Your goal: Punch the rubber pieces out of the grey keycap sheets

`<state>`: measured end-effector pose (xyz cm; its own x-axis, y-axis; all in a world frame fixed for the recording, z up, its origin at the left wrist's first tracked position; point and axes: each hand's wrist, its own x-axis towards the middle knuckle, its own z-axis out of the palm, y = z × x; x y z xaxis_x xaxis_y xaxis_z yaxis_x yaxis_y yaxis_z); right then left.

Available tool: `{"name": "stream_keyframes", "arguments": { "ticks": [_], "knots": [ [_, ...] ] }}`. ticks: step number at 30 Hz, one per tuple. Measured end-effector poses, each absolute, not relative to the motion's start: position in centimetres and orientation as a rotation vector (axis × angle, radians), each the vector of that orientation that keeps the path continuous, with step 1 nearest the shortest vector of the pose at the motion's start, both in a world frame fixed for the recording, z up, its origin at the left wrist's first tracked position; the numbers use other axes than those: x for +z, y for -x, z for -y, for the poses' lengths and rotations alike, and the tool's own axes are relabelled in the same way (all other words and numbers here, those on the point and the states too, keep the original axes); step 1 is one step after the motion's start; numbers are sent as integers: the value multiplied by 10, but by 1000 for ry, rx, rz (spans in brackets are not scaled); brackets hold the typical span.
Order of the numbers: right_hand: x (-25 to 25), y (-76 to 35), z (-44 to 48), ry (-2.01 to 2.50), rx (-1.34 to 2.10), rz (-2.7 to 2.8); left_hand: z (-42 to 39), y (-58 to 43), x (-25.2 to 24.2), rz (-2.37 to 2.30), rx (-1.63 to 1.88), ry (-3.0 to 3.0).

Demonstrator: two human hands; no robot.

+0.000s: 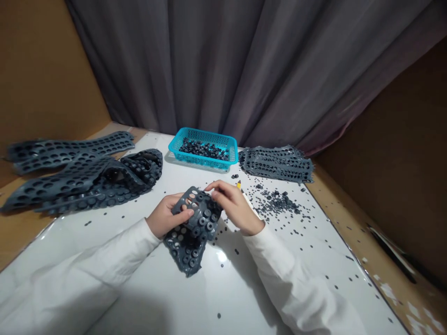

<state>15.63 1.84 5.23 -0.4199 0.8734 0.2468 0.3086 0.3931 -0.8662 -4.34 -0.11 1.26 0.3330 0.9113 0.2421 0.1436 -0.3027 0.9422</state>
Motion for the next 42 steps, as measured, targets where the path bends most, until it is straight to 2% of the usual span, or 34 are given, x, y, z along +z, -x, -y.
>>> {"name": "stream_keyframes", "arguments": {
  "ticks": [5, 12, 19, 24, 33, 38, 42],
  "knots": [
    [53, -148, -7, 913, 676, 2413, 8, 41, 19, -979, 916, -1814],
    [46, -152, -14, 765, 270, 2689, 5, 38, 17, -1079, 940, -1642],
    [43, -149, -12, 600, 444, 2468, 7, 36, 17, -833, 722, -1435],
    [37, -150, -16, 586, 509, 2253, 12, 36, 19, -834, 754, -1400],
    [33, -150, -16, 706, 304, 2094, 10, 34, 24, -828, 830, -1463],
    [32, -146, -12, 761, 335, 1967, 13, 35, 29, -804, 865, -1472],
    [43, -161, -23, 1052, 217, 1491, 22, 41, 29, -753, 895, -1531]
  ]
}}
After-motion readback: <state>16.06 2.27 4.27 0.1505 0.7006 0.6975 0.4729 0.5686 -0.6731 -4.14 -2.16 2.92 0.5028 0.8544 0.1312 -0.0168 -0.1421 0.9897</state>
